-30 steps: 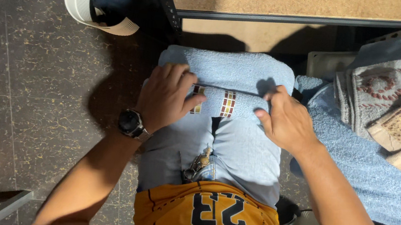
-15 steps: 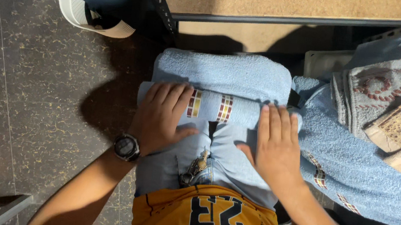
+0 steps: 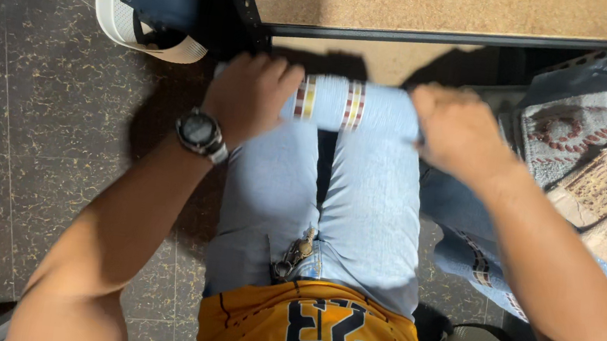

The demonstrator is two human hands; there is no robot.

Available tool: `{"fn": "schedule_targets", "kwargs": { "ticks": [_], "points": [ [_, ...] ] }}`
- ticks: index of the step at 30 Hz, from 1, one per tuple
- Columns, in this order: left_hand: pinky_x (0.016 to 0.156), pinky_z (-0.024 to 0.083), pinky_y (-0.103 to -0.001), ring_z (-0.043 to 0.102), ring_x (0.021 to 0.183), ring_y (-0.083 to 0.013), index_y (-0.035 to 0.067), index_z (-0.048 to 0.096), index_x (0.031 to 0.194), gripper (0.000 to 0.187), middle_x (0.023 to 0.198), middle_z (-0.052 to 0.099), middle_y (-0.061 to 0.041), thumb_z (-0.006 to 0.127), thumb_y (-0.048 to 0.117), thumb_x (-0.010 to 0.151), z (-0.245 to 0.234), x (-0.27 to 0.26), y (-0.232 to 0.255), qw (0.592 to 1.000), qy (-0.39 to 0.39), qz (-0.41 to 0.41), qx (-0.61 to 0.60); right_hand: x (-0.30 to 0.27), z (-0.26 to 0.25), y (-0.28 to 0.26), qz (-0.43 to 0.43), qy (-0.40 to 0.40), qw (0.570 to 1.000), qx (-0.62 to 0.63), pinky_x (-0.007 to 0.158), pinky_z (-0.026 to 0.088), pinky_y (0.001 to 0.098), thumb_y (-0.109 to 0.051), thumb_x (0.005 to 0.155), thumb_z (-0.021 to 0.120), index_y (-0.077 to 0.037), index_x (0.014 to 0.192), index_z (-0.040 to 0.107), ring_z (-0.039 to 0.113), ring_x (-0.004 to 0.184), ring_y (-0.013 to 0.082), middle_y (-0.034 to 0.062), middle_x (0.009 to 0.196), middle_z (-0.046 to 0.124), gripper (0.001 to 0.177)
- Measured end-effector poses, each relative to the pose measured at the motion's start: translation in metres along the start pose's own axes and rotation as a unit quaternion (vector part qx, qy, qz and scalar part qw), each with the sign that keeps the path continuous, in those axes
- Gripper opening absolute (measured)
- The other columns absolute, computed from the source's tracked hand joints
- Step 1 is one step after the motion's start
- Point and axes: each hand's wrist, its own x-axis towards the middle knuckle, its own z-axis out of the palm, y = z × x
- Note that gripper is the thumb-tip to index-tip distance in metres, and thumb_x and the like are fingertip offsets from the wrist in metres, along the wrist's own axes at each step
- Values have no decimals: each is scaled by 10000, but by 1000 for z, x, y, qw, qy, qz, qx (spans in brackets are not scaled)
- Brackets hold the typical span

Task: The person folds a gray towel and places it on a shelf, then folds a light blue towel and places it on the shelf, and finally folds a beige towel. The person is sitting on the floor in front of a metal shelving unit.

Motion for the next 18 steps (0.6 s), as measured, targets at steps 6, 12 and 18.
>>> {"fn": "schedule_targets", "kwargs": {
  "ticks": [6, 12, 18],
  "points": [
    [677, 498, -316, 593, 743, -185, 213, 694, 997, 100, 843, 598, 16, 696, 122, 957, -67, 32, -19, 948, 220, -13, 230, 10, -49, 16, -40, 356, 907, -219, 812, 483, 344, -368, 542, 833, -149, 1258, 673, 678, 858, 238, 22, 993, 679, 765],
    [699, 487, -358, 575, 810, -226, 128, 612, 1247, 214, 984, 622, -29, 697, 205, 1066, -101, -39, 33, 972, 159, 0, 176, -64, -52, -40, -68, 378, 900, -207, 783, 397, 388, -86, 962, 636, -96, 1214, 690, 527, 816, 260, 75, 1029, 639, 257],
    [722, 564, -386, 697, 749, -251, 102, 673, 983, 87, 823, 649, -79, 711, 180, 992, -68, -109, 95, 995, 80, 6, 61, -115, 48, -73, -136, 336, 929, -70, 711, 454, 431, -88, 959, 606, -76, 1046, 674, 612, 726, 316, 117, 811, 607, 111]
  ]
}}
